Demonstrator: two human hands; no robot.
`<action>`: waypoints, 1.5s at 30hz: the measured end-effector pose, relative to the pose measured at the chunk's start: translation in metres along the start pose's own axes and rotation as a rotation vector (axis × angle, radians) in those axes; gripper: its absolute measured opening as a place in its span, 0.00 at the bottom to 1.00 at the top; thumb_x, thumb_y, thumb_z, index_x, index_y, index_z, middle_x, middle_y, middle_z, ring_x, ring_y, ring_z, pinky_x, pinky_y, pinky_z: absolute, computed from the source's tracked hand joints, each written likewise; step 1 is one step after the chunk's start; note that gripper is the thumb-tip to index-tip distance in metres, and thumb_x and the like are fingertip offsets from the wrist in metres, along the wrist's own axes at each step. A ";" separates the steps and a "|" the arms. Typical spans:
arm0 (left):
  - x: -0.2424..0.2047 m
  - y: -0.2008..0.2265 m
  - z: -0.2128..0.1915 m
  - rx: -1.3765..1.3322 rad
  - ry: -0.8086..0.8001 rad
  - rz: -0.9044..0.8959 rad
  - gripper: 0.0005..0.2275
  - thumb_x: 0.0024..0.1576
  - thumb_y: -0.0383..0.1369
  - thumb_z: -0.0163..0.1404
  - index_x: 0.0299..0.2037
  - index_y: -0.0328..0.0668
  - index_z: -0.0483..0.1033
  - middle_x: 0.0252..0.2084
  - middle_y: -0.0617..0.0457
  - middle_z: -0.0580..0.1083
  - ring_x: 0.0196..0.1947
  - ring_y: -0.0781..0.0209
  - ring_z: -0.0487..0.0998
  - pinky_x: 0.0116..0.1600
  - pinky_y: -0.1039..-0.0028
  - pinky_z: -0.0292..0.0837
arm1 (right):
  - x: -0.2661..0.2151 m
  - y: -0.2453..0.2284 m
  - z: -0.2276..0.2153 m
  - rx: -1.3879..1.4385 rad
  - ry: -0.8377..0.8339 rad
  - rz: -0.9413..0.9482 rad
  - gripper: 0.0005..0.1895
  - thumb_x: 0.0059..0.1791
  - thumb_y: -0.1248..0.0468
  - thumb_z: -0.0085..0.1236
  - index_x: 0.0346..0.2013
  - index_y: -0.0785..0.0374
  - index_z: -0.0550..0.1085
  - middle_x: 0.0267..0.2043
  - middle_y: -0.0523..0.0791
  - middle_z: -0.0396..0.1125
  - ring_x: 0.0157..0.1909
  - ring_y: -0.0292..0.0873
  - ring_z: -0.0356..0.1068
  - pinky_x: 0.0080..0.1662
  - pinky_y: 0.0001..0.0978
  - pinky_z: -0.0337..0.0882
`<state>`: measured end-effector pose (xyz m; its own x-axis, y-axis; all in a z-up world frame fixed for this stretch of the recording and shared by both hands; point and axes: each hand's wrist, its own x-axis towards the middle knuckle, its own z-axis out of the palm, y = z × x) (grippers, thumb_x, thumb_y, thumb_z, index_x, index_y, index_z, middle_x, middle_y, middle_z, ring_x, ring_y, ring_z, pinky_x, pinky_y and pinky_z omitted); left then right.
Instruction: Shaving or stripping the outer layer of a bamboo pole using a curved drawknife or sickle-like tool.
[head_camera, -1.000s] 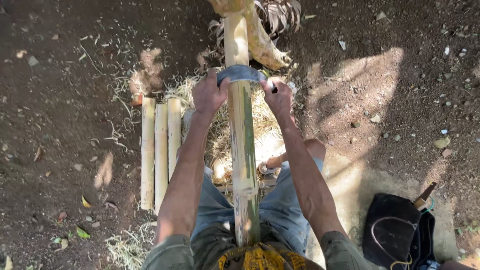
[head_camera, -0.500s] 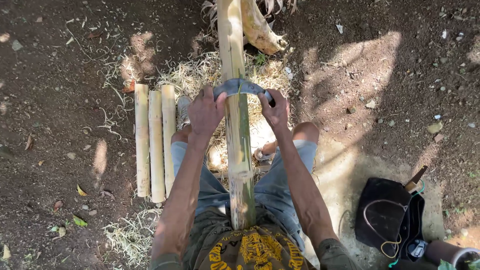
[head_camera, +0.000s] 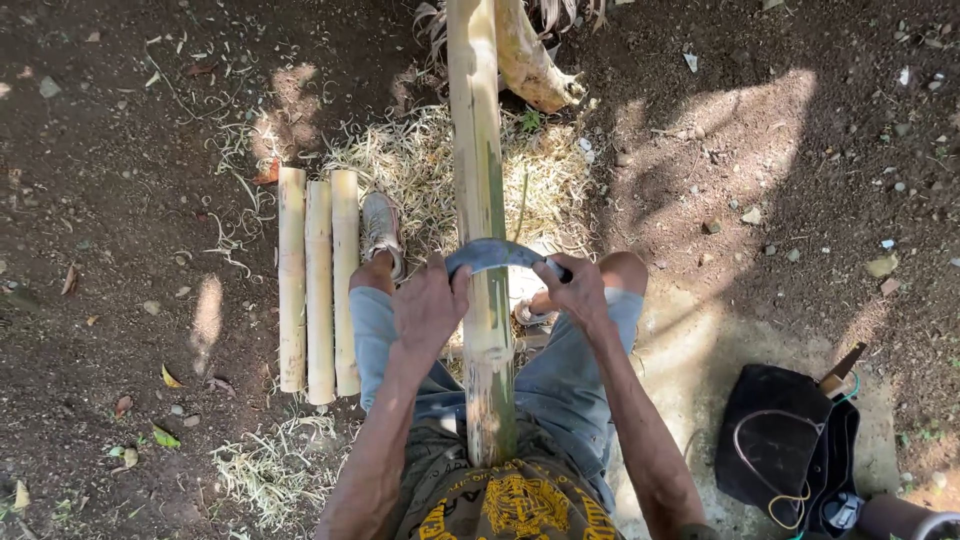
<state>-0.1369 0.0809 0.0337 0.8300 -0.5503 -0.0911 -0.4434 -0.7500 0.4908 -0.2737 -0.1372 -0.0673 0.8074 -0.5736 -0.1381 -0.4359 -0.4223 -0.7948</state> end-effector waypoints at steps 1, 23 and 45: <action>0.012 0.000 -0.001 0.002 0.002 -0.001 0.18 0.61 0.44 0.48 0.39 0.32 0.71 0.27 0.35 0.77 0.28 0.36 0.80 0.33 0.50 0.75 | 0.011 -0.001 -0.001 0.002 -0.001 -0.002 0.22 0.51 0.48 0.62 0.28 0.65 0.79 0.15 0.41 0.62 0.19 0.35 0.56 0.24 0.34 0.55; 0.172 -0.015 0.012 0.066 0.165 0.224 0.16 0.61 0.43 0.53 0.41 0.35 0.71 0.27 0.45 0.75 0.22 0.55 0.75 0.23 0.62 0.70 | 0.148 -0.002 0.047 0.031 0.348 -0.061 0.23 0.54 0.45 0.55 0.33 0.63 0.76 0.19 0.38 0.60 0.18 0.33 0.54 0.20 0.32 0.56; 0.009 0.019 -0.015 0.143 -0.061 0.056 0.17 0.60 0.44 0.49 0.42 0.31 0.71 0.32 0.37 0.77 0.31 0.40 0.82 0.35 0.54 0.76 | -0.028 -0.011 0.006 0.057 0.038 0.041 0.21 0.53 0.53 0.60 0.27 0.69 0.76 0.15 0.43 0.58 0.20 0.37 0.53 0.25 0.36 0.54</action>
<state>-0.1331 0.0669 0.0550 0.7826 -0.6104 -0.1218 -0.5353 -0.7599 0.3689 -0.2892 -0.1123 -0.0587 0.7733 -0.6162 -0.1494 -0.4439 -0.3579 -0.8215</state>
